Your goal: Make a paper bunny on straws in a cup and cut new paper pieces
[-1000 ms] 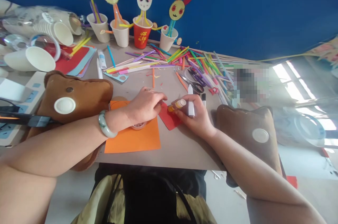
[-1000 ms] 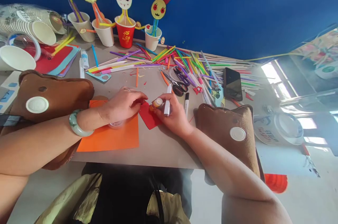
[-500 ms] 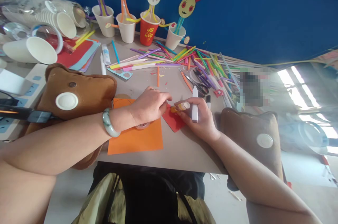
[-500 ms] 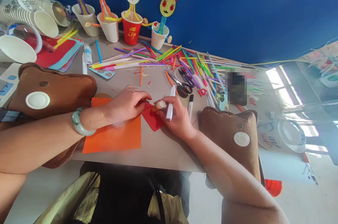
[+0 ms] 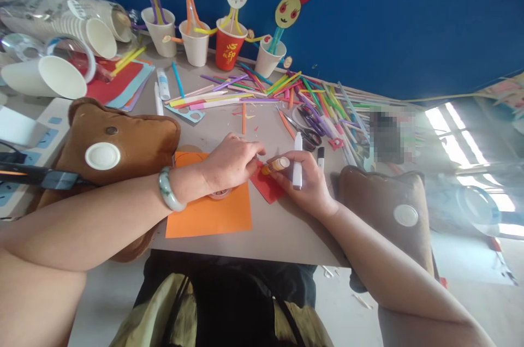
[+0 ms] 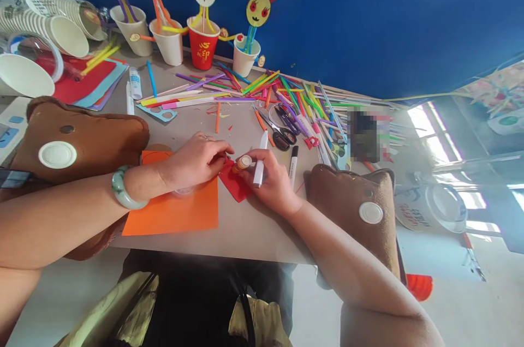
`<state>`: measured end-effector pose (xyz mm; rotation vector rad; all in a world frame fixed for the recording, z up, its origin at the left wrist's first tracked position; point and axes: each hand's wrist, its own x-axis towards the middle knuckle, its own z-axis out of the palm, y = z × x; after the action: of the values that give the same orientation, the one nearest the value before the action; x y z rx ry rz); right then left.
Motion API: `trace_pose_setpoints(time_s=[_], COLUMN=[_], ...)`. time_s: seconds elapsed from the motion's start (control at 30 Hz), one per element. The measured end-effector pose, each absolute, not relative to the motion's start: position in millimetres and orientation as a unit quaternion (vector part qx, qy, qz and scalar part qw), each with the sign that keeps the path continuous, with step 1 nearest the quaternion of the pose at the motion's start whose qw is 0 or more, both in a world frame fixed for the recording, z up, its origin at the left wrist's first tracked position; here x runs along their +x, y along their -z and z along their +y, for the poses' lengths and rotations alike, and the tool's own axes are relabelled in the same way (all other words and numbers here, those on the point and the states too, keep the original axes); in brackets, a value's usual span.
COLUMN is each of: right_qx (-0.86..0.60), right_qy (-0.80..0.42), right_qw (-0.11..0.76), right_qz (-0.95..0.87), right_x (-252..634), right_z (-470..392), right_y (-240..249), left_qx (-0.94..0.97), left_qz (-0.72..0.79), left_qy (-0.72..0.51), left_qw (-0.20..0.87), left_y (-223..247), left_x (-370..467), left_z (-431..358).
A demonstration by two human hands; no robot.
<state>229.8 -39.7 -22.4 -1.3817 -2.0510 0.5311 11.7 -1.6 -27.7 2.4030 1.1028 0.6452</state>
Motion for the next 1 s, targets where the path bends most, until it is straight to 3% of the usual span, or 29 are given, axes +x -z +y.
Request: trace_pose_setpoints(time_s=[1.0], right_qx=[-0.511], right_qy=[-0.216], right_qw=[0.301], right_qz=[-0.776], right_x=[228.5], right_z=[-39.8], right_y=[21.9], left_qx=[0.846], left_qz=[0.415], left_qy=[-0.261], left_qw=[0.211], left_y=[17.2], left_x=[11.8], left_z=[-3.6])
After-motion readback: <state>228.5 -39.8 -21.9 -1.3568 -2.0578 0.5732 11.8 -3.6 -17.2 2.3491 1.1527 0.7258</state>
